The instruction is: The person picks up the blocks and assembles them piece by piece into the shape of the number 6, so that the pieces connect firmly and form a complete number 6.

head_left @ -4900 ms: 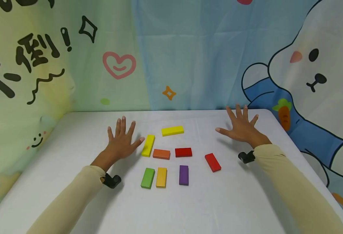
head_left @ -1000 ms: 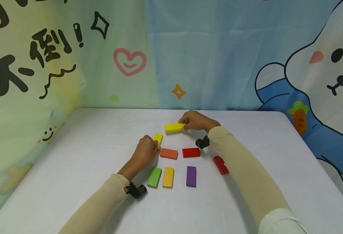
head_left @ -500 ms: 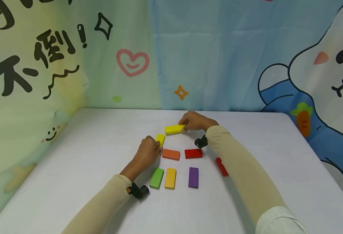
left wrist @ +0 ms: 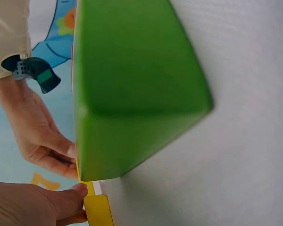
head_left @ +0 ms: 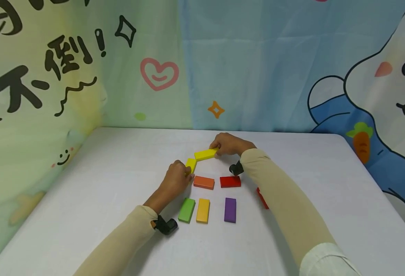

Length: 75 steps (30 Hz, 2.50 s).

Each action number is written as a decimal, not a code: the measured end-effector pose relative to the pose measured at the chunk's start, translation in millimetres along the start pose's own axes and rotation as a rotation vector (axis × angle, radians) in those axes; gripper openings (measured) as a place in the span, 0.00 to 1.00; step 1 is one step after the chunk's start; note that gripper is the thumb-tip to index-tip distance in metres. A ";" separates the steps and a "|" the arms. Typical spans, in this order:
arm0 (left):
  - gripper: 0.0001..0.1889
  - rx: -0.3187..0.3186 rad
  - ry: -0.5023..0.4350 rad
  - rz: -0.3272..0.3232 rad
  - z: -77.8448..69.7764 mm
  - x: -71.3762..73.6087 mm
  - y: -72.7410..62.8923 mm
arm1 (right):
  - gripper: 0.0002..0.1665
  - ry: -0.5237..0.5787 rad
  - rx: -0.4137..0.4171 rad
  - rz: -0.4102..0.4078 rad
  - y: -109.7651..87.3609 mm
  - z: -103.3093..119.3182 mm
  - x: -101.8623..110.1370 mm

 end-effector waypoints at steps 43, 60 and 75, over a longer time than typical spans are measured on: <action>0.13 -0.066 0.004 -0.021 1.9 0.7 -1.4 | 0.29 0.176 -0.016 -0.081 3.6 -7.5 -9.8; 0.12 -0.080 0.014 -0.030 1.4 0.1 -0.8 | 0.27 0.302 -0.045 -0.128 1.8 -12.7 -12.9; 0.12 -0.083 0.001 -0.023 1.0 1.8 -2.4 | 0.24 0.245 -0.023 -0.259 -15.0 -8.1 -12.9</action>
Point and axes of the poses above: each hand's wrist, its own y-axis towards the middle knuckle, its own x-axis out of the back of the hand, z = x × y, the point moved 1 cm from there along y, towards the middle knuckle, and after that the axes turned 2 degrees about z, right-handed, at the moved point
